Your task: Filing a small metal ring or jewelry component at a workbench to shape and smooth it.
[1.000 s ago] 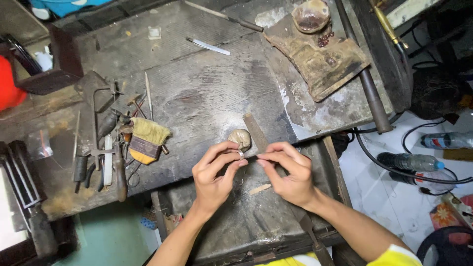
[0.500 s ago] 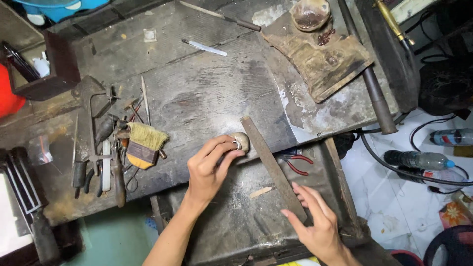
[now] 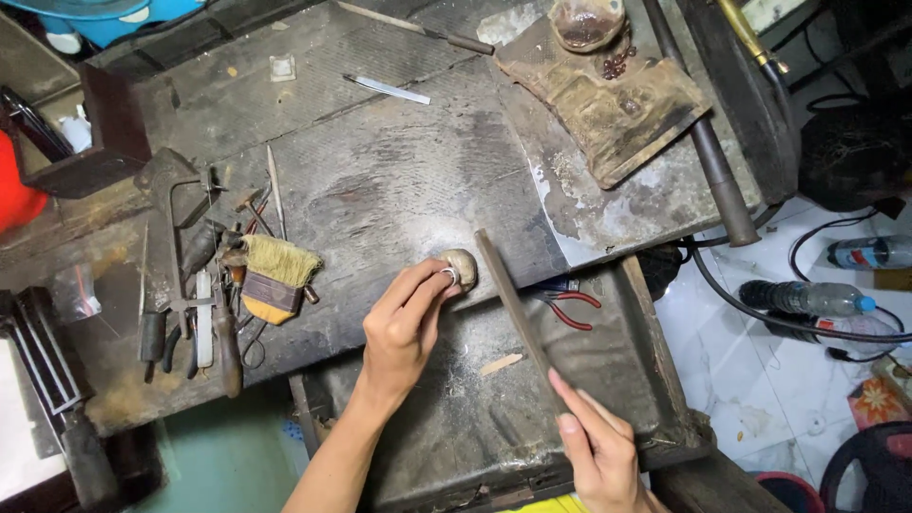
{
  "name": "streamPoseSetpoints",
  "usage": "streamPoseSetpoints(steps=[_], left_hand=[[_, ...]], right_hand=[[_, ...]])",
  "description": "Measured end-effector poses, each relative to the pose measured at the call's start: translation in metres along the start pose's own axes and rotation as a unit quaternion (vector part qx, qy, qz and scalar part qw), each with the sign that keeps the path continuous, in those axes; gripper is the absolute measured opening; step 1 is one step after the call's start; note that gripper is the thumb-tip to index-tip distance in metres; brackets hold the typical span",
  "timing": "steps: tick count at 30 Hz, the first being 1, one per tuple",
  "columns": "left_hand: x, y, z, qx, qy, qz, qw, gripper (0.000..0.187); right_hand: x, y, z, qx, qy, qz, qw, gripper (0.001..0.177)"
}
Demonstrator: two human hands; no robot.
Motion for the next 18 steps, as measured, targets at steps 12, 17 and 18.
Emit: streamPoseSetpoints(steps=[12,17,18], left_hand=[[-0.001,-0.002,0.003,0.024,0.018,-0.024,0.999,0.007],[0.000,-0.002,0.004,0.024,-0.008,-0.022,0.999,0.007],[0.000,-0.001,0.004,0.024,-0.017,-0.022,0.999,0.008]], right_hand=[[-0.022,-0.010,0.007,0.050,-0.005,0.016,0.999,0.039],[-0.043,0.052,0.032,0.103,0.034,0.043,0.993,0.041],[-0.048,0.064,0.036,0.118,0.040,0.045,0.991,0.042]])
Point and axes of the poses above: each hand's wrist, its own y-axis towards the middle knuckle, its own x-axis out of the back of the hand, z = x × y, the point moved 7 cm from there along y, towards the middle knuckle, and after that the axes turned 6 degrees about x, right-handed, at the moved point
